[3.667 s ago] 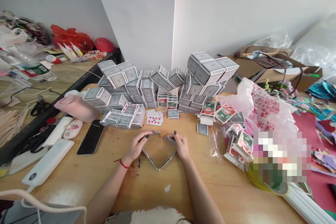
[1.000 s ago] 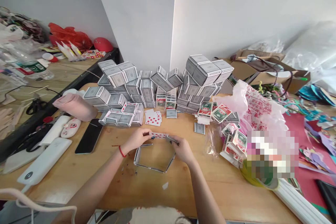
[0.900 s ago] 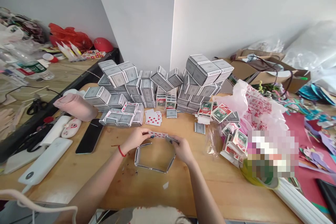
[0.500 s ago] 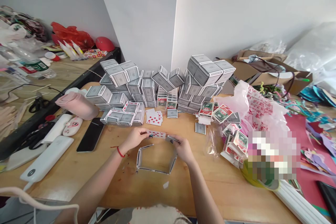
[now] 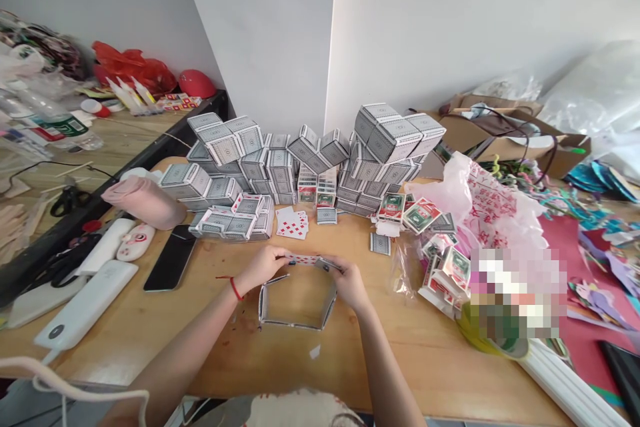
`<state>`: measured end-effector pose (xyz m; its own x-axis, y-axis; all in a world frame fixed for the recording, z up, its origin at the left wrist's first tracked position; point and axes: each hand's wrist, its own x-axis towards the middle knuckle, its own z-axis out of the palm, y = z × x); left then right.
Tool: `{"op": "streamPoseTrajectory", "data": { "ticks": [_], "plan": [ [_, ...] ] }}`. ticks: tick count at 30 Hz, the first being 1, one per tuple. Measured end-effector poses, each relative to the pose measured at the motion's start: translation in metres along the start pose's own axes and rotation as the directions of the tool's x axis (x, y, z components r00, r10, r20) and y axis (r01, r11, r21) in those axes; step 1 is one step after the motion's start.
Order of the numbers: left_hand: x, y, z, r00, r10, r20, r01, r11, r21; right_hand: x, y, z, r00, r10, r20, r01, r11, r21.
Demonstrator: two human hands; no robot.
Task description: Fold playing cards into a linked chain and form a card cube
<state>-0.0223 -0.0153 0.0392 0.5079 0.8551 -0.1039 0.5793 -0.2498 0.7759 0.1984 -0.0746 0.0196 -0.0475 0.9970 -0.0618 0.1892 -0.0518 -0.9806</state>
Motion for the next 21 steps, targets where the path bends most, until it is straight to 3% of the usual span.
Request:
{"op": "streamPoseTrajectory", "data": {
  "ticks": [11,21],
  "plan": [
    [0.0047,0.0016,0.0025,0.991,0.137,0.003,-0.131,0.943,0.304,-0.0011,0.0008,-0.0015,1.0,-0.024,-0.017,0.024,1.0,-0.013],
    [0.0046,0.0005,0.0051,0.954,0.295,-0.057,-0.266,0.917,0.296,0.0013,0.0051,-0.0039,0.996,-0.036,-0.082,0.026,0.992,-0.124]
  ]
}}
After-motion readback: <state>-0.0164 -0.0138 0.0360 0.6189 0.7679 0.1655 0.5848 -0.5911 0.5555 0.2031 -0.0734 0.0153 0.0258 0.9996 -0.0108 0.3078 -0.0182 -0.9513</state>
